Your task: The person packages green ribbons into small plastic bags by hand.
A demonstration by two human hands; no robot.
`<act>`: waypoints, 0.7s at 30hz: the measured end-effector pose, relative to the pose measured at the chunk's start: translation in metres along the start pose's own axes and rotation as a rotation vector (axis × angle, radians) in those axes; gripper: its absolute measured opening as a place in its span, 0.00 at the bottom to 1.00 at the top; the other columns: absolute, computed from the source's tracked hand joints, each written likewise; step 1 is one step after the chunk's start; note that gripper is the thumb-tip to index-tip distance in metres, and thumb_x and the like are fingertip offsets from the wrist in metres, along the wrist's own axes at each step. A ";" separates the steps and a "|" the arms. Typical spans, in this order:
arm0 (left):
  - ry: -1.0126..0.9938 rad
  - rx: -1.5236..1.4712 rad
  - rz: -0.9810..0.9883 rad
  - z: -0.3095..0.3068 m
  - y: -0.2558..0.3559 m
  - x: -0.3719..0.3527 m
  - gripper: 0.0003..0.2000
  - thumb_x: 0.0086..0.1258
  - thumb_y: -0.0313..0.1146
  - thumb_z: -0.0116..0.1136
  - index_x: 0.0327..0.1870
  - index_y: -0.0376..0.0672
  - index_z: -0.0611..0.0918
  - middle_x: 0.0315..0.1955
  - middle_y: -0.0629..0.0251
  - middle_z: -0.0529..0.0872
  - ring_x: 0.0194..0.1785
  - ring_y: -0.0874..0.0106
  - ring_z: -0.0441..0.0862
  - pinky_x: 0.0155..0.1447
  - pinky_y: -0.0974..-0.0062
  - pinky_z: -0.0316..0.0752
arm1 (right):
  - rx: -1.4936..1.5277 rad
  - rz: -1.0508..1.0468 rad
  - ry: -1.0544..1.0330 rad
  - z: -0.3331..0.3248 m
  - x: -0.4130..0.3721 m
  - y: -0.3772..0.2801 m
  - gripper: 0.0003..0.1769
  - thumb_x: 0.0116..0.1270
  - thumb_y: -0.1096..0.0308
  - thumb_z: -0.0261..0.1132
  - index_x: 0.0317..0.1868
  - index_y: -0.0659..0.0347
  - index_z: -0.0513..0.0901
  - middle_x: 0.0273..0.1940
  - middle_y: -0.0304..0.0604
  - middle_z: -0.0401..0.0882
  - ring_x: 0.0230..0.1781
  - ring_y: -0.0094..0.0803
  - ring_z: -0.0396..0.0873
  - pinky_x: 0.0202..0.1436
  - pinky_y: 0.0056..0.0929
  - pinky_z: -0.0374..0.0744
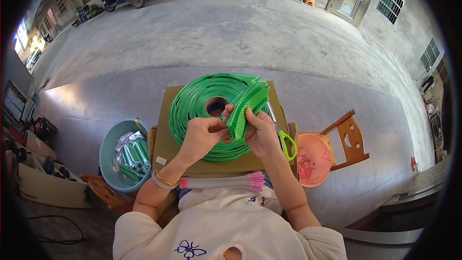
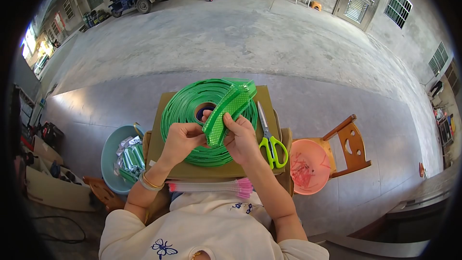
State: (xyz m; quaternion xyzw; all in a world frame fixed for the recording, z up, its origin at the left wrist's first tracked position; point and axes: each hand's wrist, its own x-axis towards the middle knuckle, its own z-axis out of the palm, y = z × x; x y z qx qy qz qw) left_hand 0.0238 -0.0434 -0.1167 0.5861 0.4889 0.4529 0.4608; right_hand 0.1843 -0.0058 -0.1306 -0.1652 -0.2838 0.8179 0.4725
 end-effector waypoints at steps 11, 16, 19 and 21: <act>-0.037 -0.507 0.054 0.010 -0.003 -0.006 0.13 0.60 0.23 0.61 0.43 0.32 0.72 0.32 0.59 0.84 0.36 0.77 0.82 0.42 0.80 0.78 | -0.381 -0.519 0.173 0.007 0.000 0.020 0.13 0.71 0.68 0.49 0.48 0.71 0.70 0.44 0.54 0.78 0.44 0.35 0.79 0.48 0.28 0.78; -0.101 -0.158 -0.010 0.006 -0.005 0.004 0.10 0.63 0.24 0.58 0.42 0.30 0.77 0.29 0.58 0.84 0.32 0.75 0.83 0.38 0.80 0.79 | -0.399 -0.510 0.154 0.011 -0.006 0.023 0.14 0.71 0.68 0.49 0.48 0.71 0.70 0.45 0.54 0.78 0.44 0.33 0.78 0.46 0.27 0.77; -0.109 -0.205 -0.064 0.009 -0.009 0.005 0.09 0.63 0.24 0.58 0.42 0.29 0.78 0.27 0.59 0.84 0.30 0.74 0.83 0.35 0.80 0.80 | -0.368 -0.571 0.120 0.015 -0.005 0.020 0.12 0.72 0.68 0.49 0.45 0.69 0.73 0.46 0.51 0.79 0.40 0.27 0.78 0.46 0.25 0.75; -0.106 -0.276 -0.068 0.012 -0.010 0.004 0.09 0.63 0.24 0.58 0.42 0.29 0.78 0.25 0.59 0.84 0.28 0.74 0.83 0.33 0.80 0.80 | -0.340 -0.546 0.107 0.017 -0.005 0.018 0.12 0.72 0.67 0.48 0.45 0.68 0.73 0.45 0.50 0.79 0.39 0.28 0.78 0.45 0.24 0.76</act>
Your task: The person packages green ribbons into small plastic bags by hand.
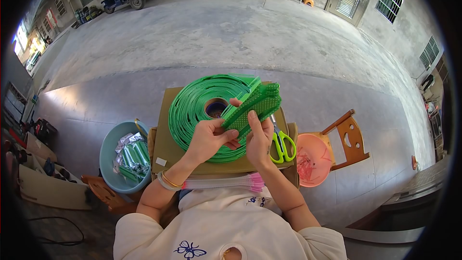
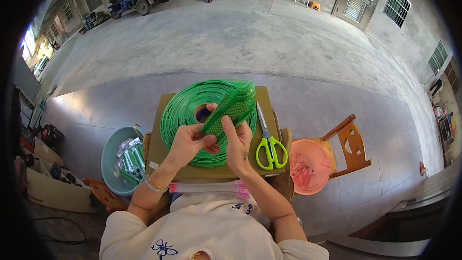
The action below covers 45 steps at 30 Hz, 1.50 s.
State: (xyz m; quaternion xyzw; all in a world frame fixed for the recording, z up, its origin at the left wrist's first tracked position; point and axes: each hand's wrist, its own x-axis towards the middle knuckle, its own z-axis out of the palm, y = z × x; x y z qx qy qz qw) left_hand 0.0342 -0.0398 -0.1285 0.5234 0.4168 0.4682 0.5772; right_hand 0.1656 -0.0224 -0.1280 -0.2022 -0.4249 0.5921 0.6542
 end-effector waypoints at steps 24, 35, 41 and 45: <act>-0.034 0.202 0.198 -0.033 0.060 -0.001 0.15 0.58 0.23 0.62 0.47 0.35 0.80 0.36 0.64 0.84 0.34 0.80 0.79 0.40 0.84 0.77 | -0.674 0.485 -0.387 -0.007 0.003 -0.025 0.18 0.68 0.57 0.55 0.29 0.64 0.79 0.16 0.33 0.71 0.14 0.17 0.66 0.17 0.18 0.64; 0.222 0.518 0.298 -0.032 0.041 -0.001 0.11 0.58 0.25 0.62 0.42 0.35 0.81 0.27 0.59 0.86 0.28 0.78 0.83 0.32 0.84 0.75 | -0.563 0.676 -0.506 -0.015 0.006 -0.026 0.15 0.70 0.60 0.52 0.35 0.63 0.76 0.18 0.30 0.67 0.16 0.15 0.61 0.18 0.16 0.59; -0.121 0.801 0.165 -0.019 0.003 -0.033 0.10 0.61 0.28 0.57 0.42 0.36 0.79 0.30 0.54 0.84 0.31 0.64 0.83 0.36 0.72 0.77 | -0.281 0.611 -0.167 -0.031 0.018 -0.034 0.14 0.71 0.60 0.49 0.34 0.62 0.73 0.17 0.31 0.64 0.13 0.15 0.54 0.15 0.16 0.55; -0.487 1.140 0.184 -0.015 -0.059 -0.067 0.11 0.61 0.32 0.55 0.41 0.37 0.80 0.31 0.52 0.83 0.34 0.57 0.80 0.38 0.64 0.76 | -0.201 0.533 -0.160 -0.039 0.019 -0.039 0.15 0.72 0.61 0.48 0.34 0.64 0.73 0.17 0.33 0.64 0.12 0.16 0.54 0.14 0.16 0.55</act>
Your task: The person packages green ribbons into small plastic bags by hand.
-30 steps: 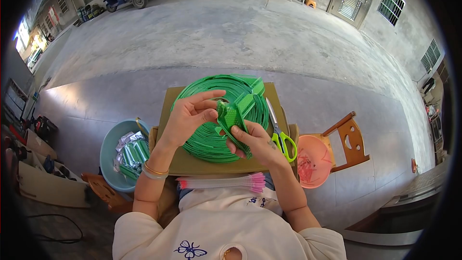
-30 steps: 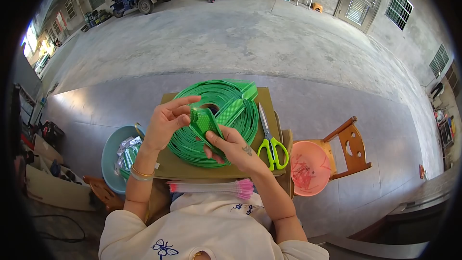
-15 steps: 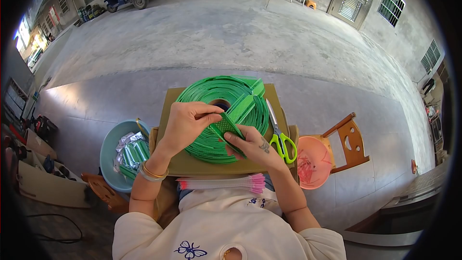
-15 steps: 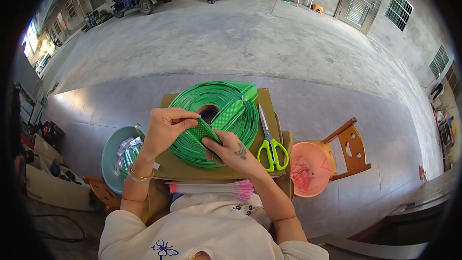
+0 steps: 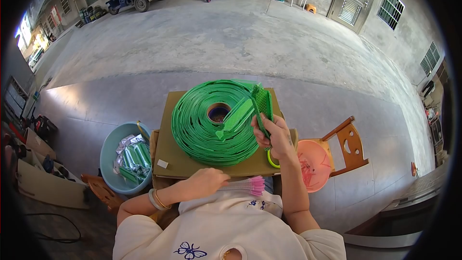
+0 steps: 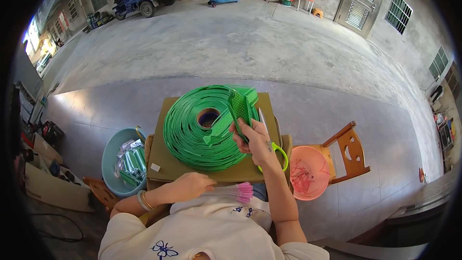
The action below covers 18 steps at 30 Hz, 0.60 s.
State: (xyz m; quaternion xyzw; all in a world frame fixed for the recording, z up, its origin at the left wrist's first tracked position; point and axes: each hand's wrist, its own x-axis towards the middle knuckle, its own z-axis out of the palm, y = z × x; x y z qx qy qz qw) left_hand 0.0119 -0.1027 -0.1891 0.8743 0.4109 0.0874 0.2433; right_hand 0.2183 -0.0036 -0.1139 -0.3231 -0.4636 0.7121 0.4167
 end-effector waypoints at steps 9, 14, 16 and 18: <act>-0.015 0.072 -0.159 0.000 0.005 -0.006 0.07 0.58 0.35 0.56 0.31 0.44 0.84 0.23 0.58 0.83 0.28 0.59 0.81 0.33 0.64 0.74 | -0.044 -0.006 -0.068 0.008 0.002 0.006 0.15 0.71 0.60 0.48 0.35 0.62 0.74 0.17 0.31 0.63 0.12 0.14 0.53 0.14 0.15 0.52; 0.141 -0.012 -0.154 -0.008 0.004 -0.003 0.07 0.56 0.36 0.60 0.28 0.44 0.85 0.20 0.58 0.82 0.26 0.61 0.81 0.31 0.67 0.73 | -0.049 -0.031 -0.054 0.009 -0.001 0.003 0.15 0.72 0.60 0.48 0.35 0.63 0.74 0.17 0.31 0.64 0.11 0.14 0.54 0.14 0.15 0.53; 0.157 -0.156 -0.229 -0.022 0.011 0.000 0.07 0.55 0.35 0.61 0.26 0.43 0.85 0.20 0.60 0.83 0.26 0.61 0.81 0.32 0.68 0.74 | -0.031 -0.045 -0.067 0.008 -0.001 0.002 0.15 0.72 0.61 0.48 0.35 0.63 0.74 0.17 0.31 0.64 0.12 0.15 0.55 0.14 0.15 0.55; 0.153 -0.267 -0.278 -0.032 0.010 0.004 0.07 0.54 0.35 0.61 0.25 0.42 0.85 0.20 0.60 0.83 0.25 0.62 0.80 0.32 0.68 0.74 | 0.004 -0.050 -0.073 0.007 -0.003 0.000 0.15 0.72 0.61 0.48 0.35 0.65 0.74 0.17 0.33 0.64 0.12 0.16 0.56 0.14 0.16 0.56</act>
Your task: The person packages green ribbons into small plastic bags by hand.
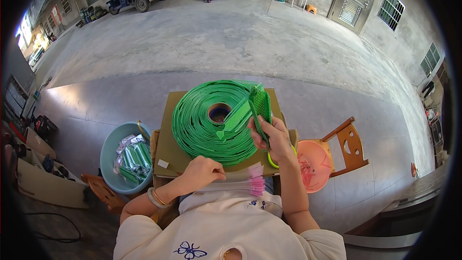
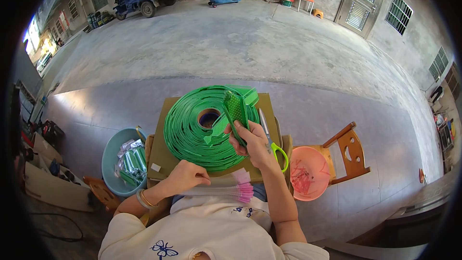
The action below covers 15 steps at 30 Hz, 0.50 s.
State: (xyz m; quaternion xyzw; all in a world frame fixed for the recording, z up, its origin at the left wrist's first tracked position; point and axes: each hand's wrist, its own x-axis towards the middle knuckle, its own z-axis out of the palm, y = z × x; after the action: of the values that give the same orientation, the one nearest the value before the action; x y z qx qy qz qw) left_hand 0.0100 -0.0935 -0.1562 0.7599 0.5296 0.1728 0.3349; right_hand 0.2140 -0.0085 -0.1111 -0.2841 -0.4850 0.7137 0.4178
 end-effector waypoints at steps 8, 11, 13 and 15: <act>0.038 0.248 0.101 0.026 -0.013 -0.005 0.06 0.53 0.35 0.64 0.24 0.43 0.84 0.19 0.62 0.82 0.21 0.63 0.78 0.29 0.71 0.72 | 0.024 -0.007 -0.013 0.002 -0.005 -0.006 0.16 0.72 0.61 0.48 0.36 0.67 0.73 0.16 0.35 0.64 0.12 0.18 0.56 0.15 0.18 0.57; -0.038 0.230 0.084 0.025 -0.005 -0.009 0.06 0.54 0.34 0.63 0.27 0.42 0.85 0.20 0.60 0.83 0.22 0.63 0.78 0.30 0.72 0.73 | 0.001 -0.003 -0.033 0.002 -0.004 -0.006 0.16 0.72 0.61 0.48 0.37 0.67 0.73 0.16 0.35 0.64 0.12 0.18 0.56 0.15 0.17 0.57; -0.027 0.009 0.049 0.022 -0.009 -0.005 0.05 0.55 0.31 0.61 0.28 0.40 0.84 0.21 0.57 0.82 0.23 0.62 0.79 0.30 0.70 0.73 | -0.002 0.005 -0.033 0.002 -0.004 -0.006 0.16 0.72 0.61 0.48 0.37 0.67 0.73 0.17 0.35 0.65 0.12 0.18 0.56 0.15 0.17 0.57; -0.028 -0.133 0.016 0.018 -0.010 -0.001 0.04 0.55 0.28 0.60 0.29 0.39 0.84 0.21 0.55 0.82 0.24 0.62 0.80 0.31 0.71 0.74 | -0.012 0.008 -0.038 0.002 -0.004 -0.006 0.16 0.72 0.61 0.48 0.37 0.68 0.73 0.17 0.35 0.65 0.12 0.18 0.57 0.16 0.17 0.57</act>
State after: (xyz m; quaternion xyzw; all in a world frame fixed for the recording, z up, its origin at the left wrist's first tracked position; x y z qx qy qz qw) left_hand 0.0132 -0.0984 -0.1758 0.7426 0.5062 0.1996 0.3905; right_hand 0.2168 -0.0116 -0.1046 -0.2750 -0.4962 0.7176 0.4041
